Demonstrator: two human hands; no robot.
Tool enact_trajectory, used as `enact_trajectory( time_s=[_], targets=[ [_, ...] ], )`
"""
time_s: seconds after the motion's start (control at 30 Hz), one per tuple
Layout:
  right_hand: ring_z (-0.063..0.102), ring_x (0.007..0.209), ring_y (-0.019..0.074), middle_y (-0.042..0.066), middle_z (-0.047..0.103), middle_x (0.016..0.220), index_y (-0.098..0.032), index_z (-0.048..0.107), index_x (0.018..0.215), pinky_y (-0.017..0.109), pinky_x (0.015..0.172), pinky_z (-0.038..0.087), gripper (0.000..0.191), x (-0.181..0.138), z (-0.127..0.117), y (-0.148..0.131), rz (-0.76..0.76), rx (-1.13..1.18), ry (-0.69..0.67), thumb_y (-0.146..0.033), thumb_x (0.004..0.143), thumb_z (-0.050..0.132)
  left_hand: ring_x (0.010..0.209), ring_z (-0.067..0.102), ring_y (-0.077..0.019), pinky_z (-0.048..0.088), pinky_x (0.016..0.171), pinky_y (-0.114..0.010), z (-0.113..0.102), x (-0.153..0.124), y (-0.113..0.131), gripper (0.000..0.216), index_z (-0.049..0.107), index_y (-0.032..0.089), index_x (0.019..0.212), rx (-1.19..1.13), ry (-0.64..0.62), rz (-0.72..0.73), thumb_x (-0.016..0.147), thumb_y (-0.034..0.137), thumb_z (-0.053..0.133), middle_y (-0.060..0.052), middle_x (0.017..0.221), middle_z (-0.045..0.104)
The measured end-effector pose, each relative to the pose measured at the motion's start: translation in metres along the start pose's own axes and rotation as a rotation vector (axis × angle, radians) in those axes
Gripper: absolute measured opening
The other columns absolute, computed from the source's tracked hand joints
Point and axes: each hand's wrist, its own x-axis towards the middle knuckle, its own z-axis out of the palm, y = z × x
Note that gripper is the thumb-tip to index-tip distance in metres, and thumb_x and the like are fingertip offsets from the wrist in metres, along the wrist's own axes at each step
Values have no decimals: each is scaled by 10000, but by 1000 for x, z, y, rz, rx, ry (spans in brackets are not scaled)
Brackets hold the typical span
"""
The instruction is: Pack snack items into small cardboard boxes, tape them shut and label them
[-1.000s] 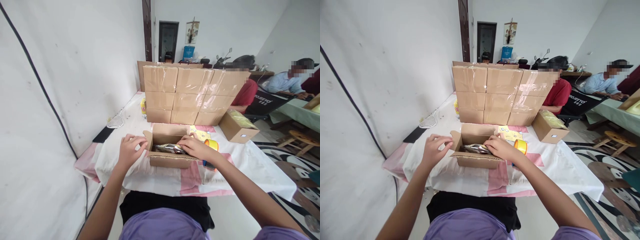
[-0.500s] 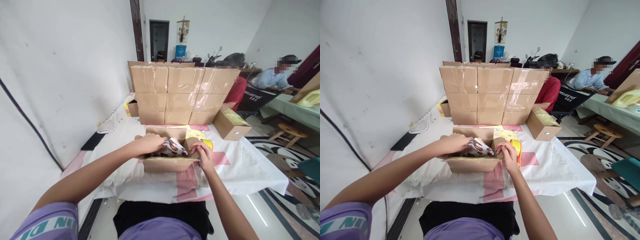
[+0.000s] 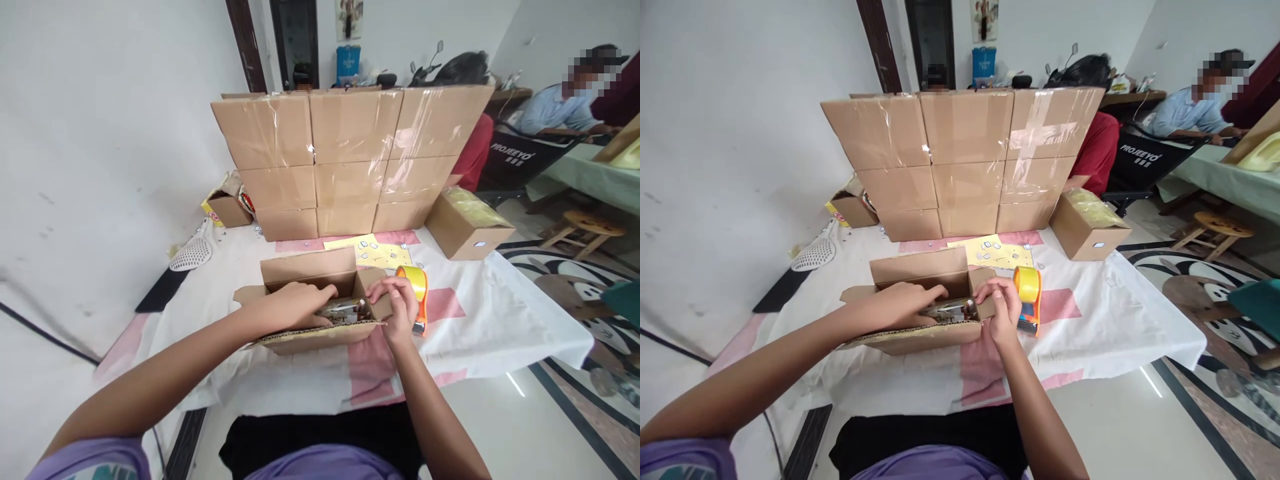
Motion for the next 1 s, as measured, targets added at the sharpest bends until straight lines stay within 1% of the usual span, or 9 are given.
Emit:
enact_trajectory(
  time_s=[0.1,0.2,0.33,0.4,0.53,0.57,0.7,0.8,1.0],
  targets=[
    [649,1066,335,117,630,992,-287,407,1228,542,893,514,396,-4,5,3,-63,-143,93,-573,960,351,704,675,-260,438,616,-312,-2,-16,3,246,702,304,1023,-60,60,-26,848,477,701,-14,797,719],
    [418,1402,393,178,408,1456,-314,287,1388,609,1022,444,648,-10,10,8,-90,-159,159,-733,894,318,804,692,-261,501,742,-331,-10,-33,4,218,741,313,989,-86,81,-49,901,483,637,-23,854,737],
    [479,1361,401,162,581,1276,-346,235,1446,678,1117,323,783,-18,8,24,-40,-52,-58,-848,846,229,968,702,-256,540,895,-383,-27,-75,4,264,744,382,1137,-206,130,-74,958,458,565,-10,1054,759],
    [543,1300,404,126,681,1072,-344,428,1342,694,1145,282,733,-21,3,32,-18,-23,-216,-848,859,203,1035,690,-277,558,930,-433,-23,-102,3,285,724,403,1190,-259,364,-160,923,436,628,-3,1105,750],
    [546,1306,403,113,729,1018,-316,647,1074,679,1141,328,672,-21,-5,38,-13,-2,-308,-826,881,255,1214,613,-302,506,1061,-547,30,-138,-4,446,604,448,1322,-327,1332,-306,899,589,607,40,1303,654],
    [545,1306,402,115,730,1024,-312,656,1067,673,1125,353,677,-21,-6,37,-2,-7,-297,-828,879,259,1274,578,-311,490,1082,-554,47,-140,-7,564,517,460,1405,-377,1379,-320,887,680,560,30,1402,591],
    [547,1294,405,113,729,993,-298,692,929,669,1084,389,740,-18,-7,36,21,-87,-320,-851,869,204,1390,464,-418,414,1141,-590,94,-134,-17,1094,389,348,1542,-429,935,-249,627,930,535,-109,1571,433],
    [553,1287,395,107,725,985,-288,688,830,662,1088,386,728,-18,-7,35,-1,-111,-304,-816,902,191,1454,374,-407,335,1189,-583,89,-126,-20,989,480,318,1498,-357,721,-208,689,885,528,-110,1596,400],
    [272,1519,327,41,549,1449,-273,681,910,590,1238,237,631,-19,0,23,-77,-148,-236,-684,988,210,1380,490,-285,368,1177,-499,67,-107,-12,477,546,325,1424,-371,808,-346,975,484,555,-49,1405,618]
  ],
)
